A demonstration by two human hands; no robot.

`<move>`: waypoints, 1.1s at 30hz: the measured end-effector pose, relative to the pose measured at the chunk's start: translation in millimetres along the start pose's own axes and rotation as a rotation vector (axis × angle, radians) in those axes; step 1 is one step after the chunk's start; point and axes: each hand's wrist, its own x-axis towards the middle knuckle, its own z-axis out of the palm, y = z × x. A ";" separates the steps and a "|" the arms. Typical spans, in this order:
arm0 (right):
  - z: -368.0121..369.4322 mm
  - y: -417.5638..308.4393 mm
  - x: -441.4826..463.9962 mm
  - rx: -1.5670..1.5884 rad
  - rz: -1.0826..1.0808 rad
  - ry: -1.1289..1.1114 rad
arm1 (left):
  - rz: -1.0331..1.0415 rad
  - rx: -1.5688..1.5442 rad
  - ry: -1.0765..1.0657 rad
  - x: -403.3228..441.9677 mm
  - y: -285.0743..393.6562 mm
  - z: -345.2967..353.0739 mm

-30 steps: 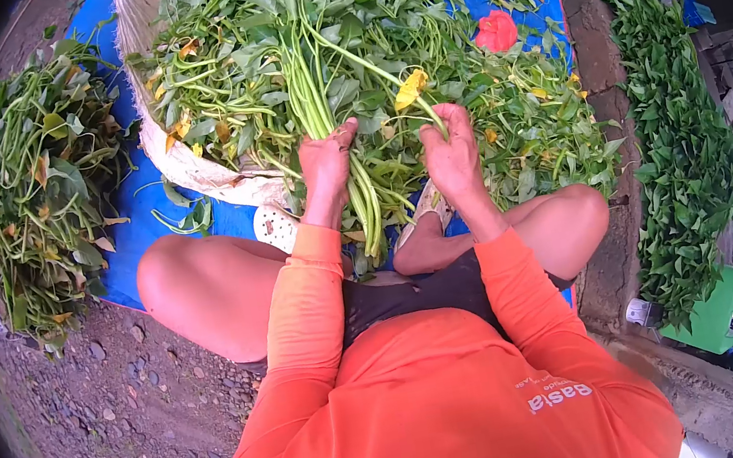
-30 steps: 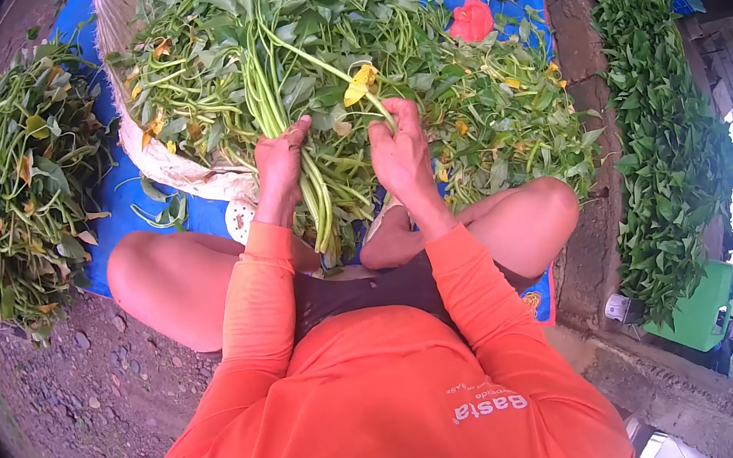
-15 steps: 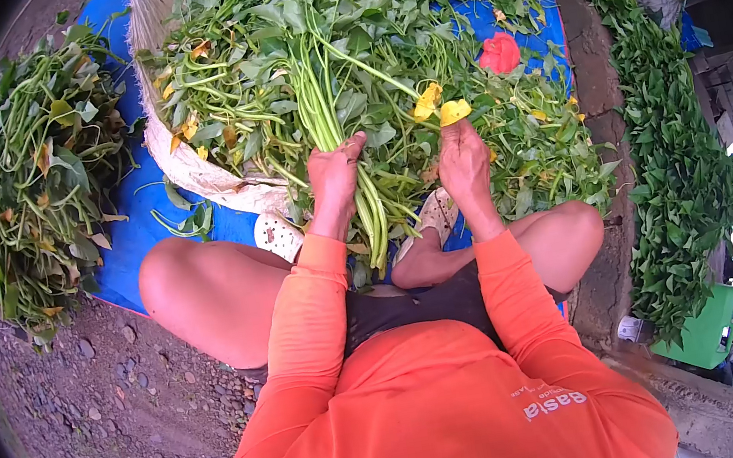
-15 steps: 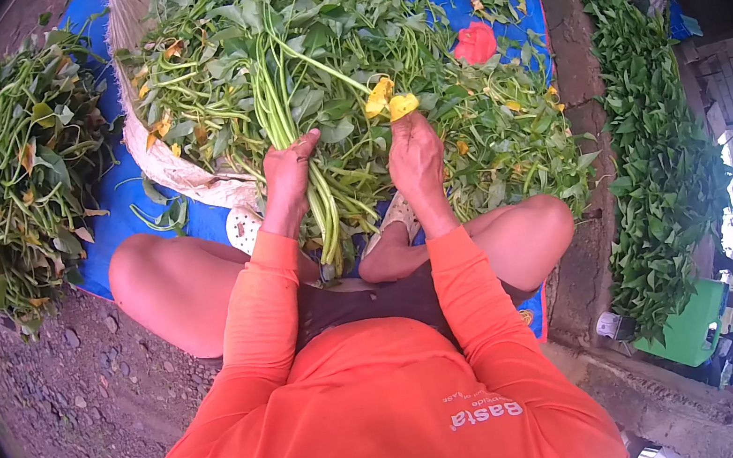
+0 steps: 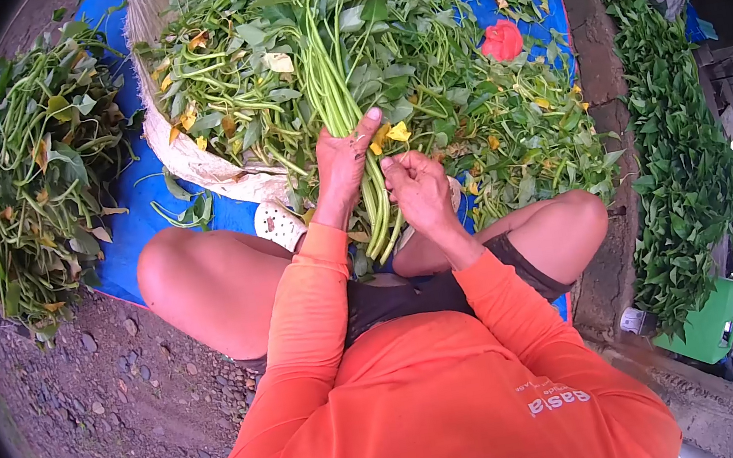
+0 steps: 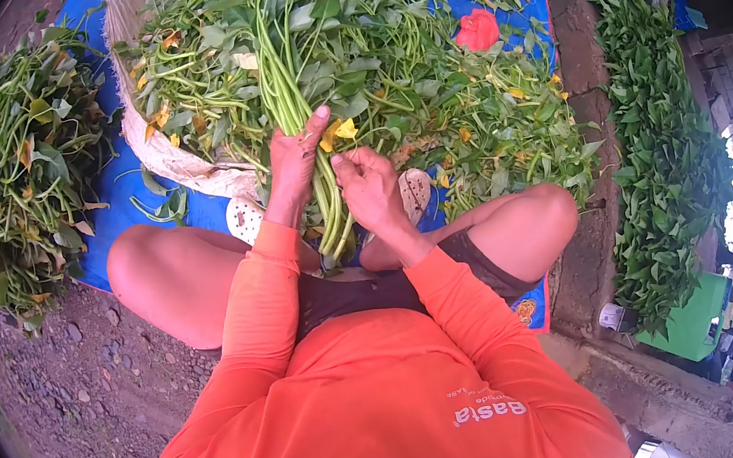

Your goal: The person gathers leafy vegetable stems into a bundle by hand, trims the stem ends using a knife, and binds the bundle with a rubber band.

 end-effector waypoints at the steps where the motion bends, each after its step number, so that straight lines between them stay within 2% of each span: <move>1: -2.8 -3.3 -1.4 -0.081 -0.068 -0.050 | -0.019 0.007 -0.035 -0.4 4.2 -1.0; 2: -5.8 -6.8 -5.0 -0.162 -0.138 -0.103 | -0.038 0.012 -0.069 0.5 4.7 -2.8; 3: -7.7 -17.0 -11.5 -0.320 -0.309 -0.037 | -0.080 -0.008 -0.071 3.4 2.9 -4.9; 6: -21.3 -23.9 -22.4 -0.514 -0.647 0.059 | -0.064 0.005 -0.011 10.4 -5.2 -9.5; 10: -32.5 -32.1 -50.0 -0.307 -0.446 -0.098 | -0.098 -0.101 0.014 25.2 -13.6 -17.9; 12: -35.2 -22.4 -30.5 -0.158 -0.444 -0.058 | -0.152 -0.092 0.010 26.9 -11.5 -20.8; 14: -32.2 -50.0 -10.0 -0.086 -0.139 -0.059 | -0.146 -0.127 -0.039 24.6 -7.8 -16.4; 16: -28.7 -43.3 37.1 -0.270 -0.281 -0.146 | -0.167 -0.090 -0.082 18.4 -2.2 -9.8; 18: -22.2 -57.6 64.0 -0.266 0.094 -0.315 | -0.196 -0.082 -0.148 9.2 2.6 -6.7; 19: -20.6 -49.7 75.6 -0.176 0.136 -0.371 | -0.199 -0.106 -0.178 7.9 1.3 -5.9; 23: -25.4 -32.8 61.7 -0.168 -0.045 -0.344 | -0.147 -0.022 -0.078 9.5 4.6 -12.0; 26: -39.3 -50.4 36.7 -0.500 -0.123 -0.315 | -0.105 -0.095 0.007 15.9 -1.8 -10.5; 27: -43.6 -47.2 33.6 -0.527 -0.121 -0.362 | -0.163 -0.117 -0.002 15.8 0.8 -13.0; 31: -74.6 -54.1 18.9 -0.042 0.084 -0.444 | -0.143 -0.110 0.082 29.5 -10.2 -23.3; 33: -116.0 -54.3 29.1 -0.071 0.138 -0.250 | -0.134 -0.111 0.103 33.0 -12.5 -26.8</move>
